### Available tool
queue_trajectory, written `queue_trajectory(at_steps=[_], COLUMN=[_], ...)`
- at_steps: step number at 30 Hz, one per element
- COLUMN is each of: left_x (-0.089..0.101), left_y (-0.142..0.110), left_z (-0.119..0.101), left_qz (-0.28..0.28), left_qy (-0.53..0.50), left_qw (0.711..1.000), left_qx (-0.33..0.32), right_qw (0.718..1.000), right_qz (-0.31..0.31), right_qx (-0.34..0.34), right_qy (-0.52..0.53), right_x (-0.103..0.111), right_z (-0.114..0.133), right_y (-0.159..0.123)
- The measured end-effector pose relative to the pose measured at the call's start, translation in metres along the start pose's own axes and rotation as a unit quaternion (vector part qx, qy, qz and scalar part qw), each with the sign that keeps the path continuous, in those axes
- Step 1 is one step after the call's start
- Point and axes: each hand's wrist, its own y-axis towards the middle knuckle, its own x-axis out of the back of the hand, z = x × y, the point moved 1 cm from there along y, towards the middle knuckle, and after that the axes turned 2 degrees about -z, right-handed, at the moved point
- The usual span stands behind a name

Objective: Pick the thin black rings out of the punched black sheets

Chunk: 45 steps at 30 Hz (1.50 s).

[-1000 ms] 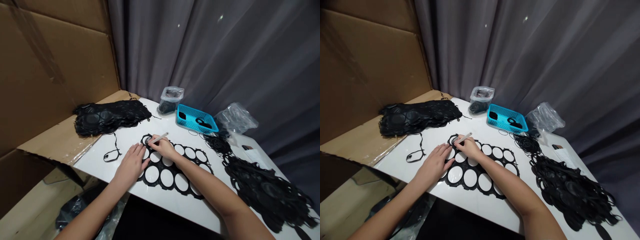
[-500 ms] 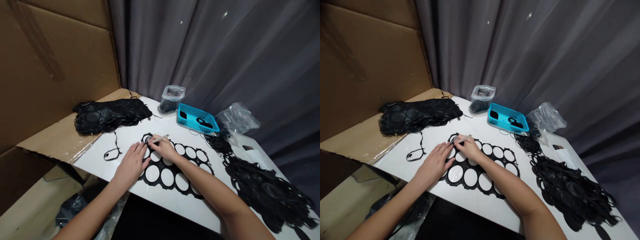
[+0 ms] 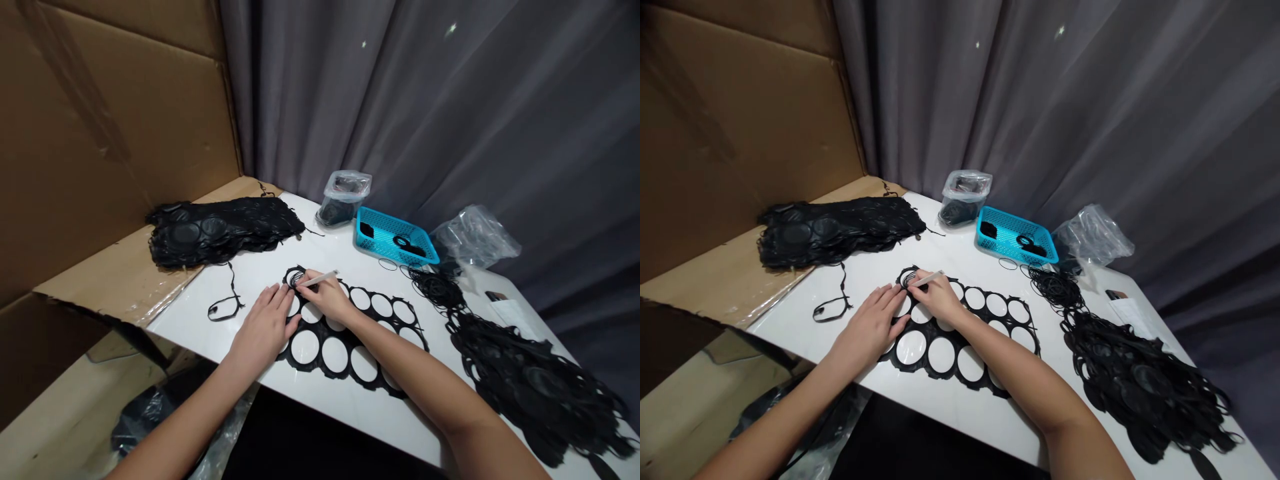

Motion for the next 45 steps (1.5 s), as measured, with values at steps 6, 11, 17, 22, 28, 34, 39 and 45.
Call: queue_trajectory(at_steps=[6, 11, 17, 22, 28, 34, 39, 45], left_x=[0.0, 0.003, 0.001, 0.005, 0.041, 0.065, 0.071, 0.066], left_y=[0.0, 0.002, 0.002, 0.007, 0.032, 0.045, 0.046, 0.056], left_z=[-0.001, -0.002, -0.002, 0.007, -0.001, -0.047, -0.071, -0.084], left_qz=[-0.005, 0.003, -0.008, -0.004, 0.011, 0.089, 0.148, 0.233], left_qy=[0.006, 0.007, 0.0, -0.001, -0.217, -0.526, -0.59, -0.651], left_qw=[1.0, 1.0, 1.0, 1.0, 0.974, 0.842, 0.791, 0.72], left_qx=[-0.002, -0.002, 0.001, -0.01, 0.059, 0.083, 0.064, 0.058], right_qw=[0.989, 0.921, 0.896, 0.941, 0.945, 0.874, 0.851, 0.891], right_qz=[0.016, 0.057, -0.141, -0.258, -0.123, -0.038, -0.043, -0.072], right_qx=[0.071, 0.178, -0.003, -0.064, -0.173, -0.206, -0.226, -0.192], right_qy=[-0.131, -0.342, -0.42, -0.21, 0.248, 0.438, 0.472, 0.406], right_x=[-0.007, -0.003, 0.071, 0.111, 0.091, 0.081, 0.079, 0.086], right_z=[0.0, 0.006, -0.009, -0.009, 0.03, 0.076, 0.083, 0.081], right_y=[-0.004, 0.001, 0.06, 0.062, 0.0, -0.061, -0.098, -0.13])
